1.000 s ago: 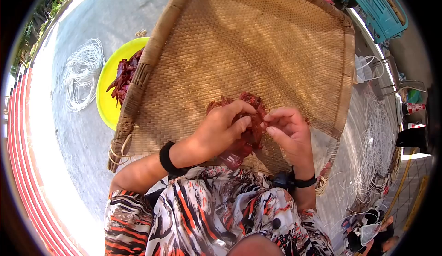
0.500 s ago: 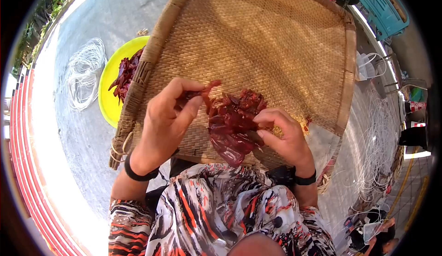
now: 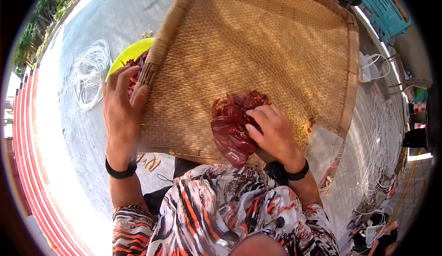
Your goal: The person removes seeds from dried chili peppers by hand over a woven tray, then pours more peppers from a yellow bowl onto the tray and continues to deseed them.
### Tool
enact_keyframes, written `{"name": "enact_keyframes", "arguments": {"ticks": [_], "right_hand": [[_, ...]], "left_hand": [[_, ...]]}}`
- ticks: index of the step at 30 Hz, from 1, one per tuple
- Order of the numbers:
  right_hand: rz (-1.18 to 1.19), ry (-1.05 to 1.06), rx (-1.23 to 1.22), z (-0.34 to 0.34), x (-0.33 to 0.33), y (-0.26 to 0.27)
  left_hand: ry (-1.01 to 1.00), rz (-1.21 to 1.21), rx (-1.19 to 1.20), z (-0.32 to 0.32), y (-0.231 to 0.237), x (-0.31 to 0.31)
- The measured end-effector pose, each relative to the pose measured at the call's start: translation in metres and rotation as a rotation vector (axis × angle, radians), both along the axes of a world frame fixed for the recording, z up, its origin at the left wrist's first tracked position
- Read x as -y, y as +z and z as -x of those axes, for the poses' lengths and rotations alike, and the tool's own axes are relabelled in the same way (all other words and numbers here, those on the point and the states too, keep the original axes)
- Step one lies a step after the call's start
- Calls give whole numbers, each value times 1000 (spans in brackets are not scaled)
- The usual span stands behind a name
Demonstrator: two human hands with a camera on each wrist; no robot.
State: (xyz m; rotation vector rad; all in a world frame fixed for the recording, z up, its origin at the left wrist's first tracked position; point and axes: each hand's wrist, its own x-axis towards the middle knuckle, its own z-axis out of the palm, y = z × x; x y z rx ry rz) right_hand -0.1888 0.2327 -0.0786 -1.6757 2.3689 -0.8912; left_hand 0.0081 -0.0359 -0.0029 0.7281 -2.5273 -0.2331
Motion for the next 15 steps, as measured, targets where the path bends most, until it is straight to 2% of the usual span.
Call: {"name": "enact_keyframes", "arguments": {"ticks": [3,5,6,8,11,12,15], "right_hand": [[41,-38,-61,3,0,-4],[115,-33,-25,4,1,-3],[152,-32,-9,5,1,-1],[178,32,181,0,1,6],[157,94,466,-3,-4,22],[140,109,562,-2,-6,25],[111,218,739,6,-14,24]], "left_hand": [[-301,-369,74,19,1,-40],[-451,-598,74,32,-14,-61],[-492,-629,20,40,-20,-68],[-577,-692,-87,51,-29,-79],[-703,-651,-51,60,-41,-79],[-719,-734,-54,61,-40,-78],[-582,-1461,154,58,-35,-79]]}}
